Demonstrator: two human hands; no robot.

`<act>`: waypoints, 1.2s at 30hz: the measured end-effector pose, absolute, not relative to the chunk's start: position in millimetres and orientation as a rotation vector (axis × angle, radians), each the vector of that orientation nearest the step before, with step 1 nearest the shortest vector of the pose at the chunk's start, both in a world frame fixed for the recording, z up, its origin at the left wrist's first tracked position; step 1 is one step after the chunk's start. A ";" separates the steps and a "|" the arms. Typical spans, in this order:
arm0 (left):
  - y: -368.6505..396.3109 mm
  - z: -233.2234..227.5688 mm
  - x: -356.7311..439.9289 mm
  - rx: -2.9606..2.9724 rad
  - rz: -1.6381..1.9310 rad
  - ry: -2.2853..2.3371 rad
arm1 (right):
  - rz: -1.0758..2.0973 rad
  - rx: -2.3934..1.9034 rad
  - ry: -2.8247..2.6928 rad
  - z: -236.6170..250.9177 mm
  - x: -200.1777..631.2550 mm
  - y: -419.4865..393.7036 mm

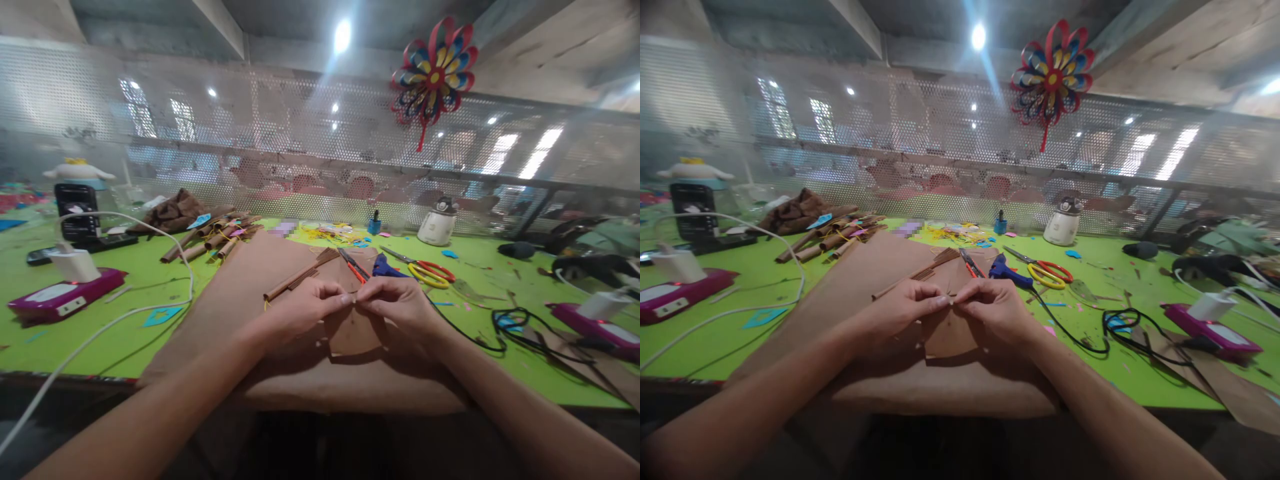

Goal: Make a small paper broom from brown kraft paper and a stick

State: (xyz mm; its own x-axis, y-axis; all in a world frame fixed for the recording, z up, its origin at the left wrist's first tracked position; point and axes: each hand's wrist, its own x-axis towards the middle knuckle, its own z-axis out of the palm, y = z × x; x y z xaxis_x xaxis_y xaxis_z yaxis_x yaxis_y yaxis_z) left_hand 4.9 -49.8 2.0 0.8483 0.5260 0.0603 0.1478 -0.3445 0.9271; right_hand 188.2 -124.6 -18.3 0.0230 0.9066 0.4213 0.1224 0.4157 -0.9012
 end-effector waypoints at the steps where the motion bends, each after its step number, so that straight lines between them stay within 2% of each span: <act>1: -49.5 2.0 4.5 1.872 0.412 0.511 | 0.790 -0.990 -1.433 -18.5 188.7 -124.4; 16: -45.8 -8.2 8.9 1.720 0.433 0.517 | 0.774 -1.071 -1.452 -19.2 186.7 -125.4; 28: -42.5 -7.2 9.5 1.912 0.555 0.578 | 0.980 -1.176 -1.346 -14.9 189.2 -122.5; 36: -43.7 -3.1 7.6 1.907 0.573 0.590 | 1.092 -1.098 -1.290 -14.9 193.1 -125.6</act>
State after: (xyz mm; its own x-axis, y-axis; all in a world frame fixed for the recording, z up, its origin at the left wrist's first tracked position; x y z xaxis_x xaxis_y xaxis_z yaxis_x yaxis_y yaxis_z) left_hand 7.6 -43.7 -3.1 0.7672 0.6285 0.1279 0.1459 -0.3653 0.9194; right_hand 193.1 -125.6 -14.9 -0.0059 0.9877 0.1562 0.0097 0.1562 -0.9877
